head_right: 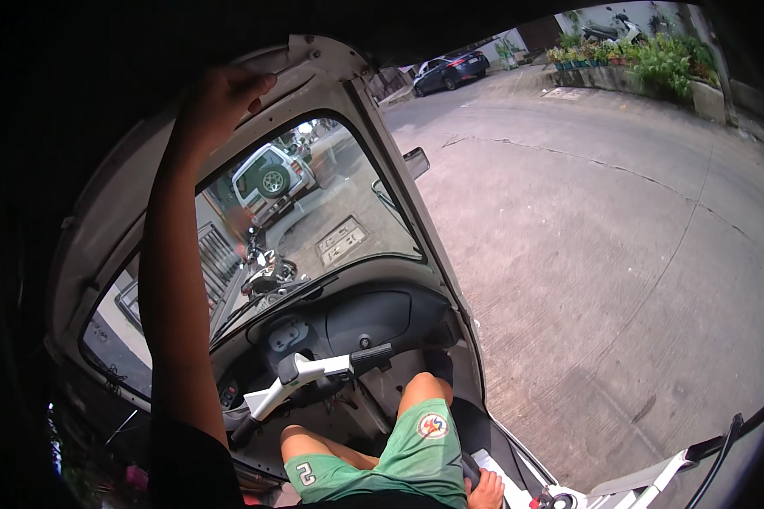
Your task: Gathering hardware and fastening it to the interior roof frame of a vehicle.
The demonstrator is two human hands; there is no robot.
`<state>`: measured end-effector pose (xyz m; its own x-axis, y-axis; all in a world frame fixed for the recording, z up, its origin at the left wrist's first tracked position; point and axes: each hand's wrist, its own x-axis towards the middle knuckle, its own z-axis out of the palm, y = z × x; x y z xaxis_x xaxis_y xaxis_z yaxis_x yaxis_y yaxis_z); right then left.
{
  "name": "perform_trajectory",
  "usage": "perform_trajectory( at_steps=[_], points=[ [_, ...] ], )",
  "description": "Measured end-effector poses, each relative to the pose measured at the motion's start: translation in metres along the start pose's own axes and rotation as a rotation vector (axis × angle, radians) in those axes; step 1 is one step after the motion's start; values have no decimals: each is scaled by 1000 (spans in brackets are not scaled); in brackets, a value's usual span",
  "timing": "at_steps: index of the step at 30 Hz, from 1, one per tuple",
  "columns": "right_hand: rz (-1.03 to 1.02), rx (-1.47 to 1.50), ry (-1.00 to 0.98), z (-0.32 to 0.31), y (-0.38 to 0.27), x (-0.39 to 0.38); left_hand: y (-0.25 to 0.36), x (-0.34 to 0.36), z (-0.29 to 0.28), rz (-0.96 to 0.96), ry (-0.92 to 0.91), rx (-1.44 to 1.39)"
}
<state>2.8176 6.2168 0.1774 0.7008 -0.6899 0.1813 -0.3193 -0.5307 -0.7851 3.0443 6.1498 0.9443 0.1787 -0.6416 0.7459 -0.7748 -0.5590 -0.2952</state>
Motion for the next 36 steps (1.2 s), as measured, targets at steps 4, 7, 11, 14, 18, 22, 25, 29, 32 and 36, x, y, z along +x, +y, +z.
perform_trajectory(
  at_steps=[4, 7, 11, 14, 18, 22, 25, 29, 32, 36],
  points=[
    [11, -10, -6, 7, 0, -5, -4, 1, 7, 50, 80, 42],
    [17, -21, -4, 11, 3, -4, -2, -9, 13, 173, 234, 83],
    [45, -52, -12, 13, 11, -14, -2, -21, 41, 34, 215, -128],
    [22, -51, -16, 20, 7, -13, -3, -28, 64, -12, 248, -354],
    [62, 130, -67, -11, -16, -4, 4, -35, 111, -38, 371, -488],
    [52, 121, -50, -21, -19, -6, 17, -32, 155, -126, 466, -663],
    [33, 127, -40, -23, -23, -6, 26, -28, 170, -162, 560, -683],
    [28, 120, -25, -17, -16, -12, 38, -25, 172, -204, 634, -620],
    [29, 79, -15, -8, -7, -18, 37, -29, 161, -166, 593, -534],
    [24, 24, -20, 2, 2, -27, 22, -32, 130, -155, 466, -486]
  ],
)
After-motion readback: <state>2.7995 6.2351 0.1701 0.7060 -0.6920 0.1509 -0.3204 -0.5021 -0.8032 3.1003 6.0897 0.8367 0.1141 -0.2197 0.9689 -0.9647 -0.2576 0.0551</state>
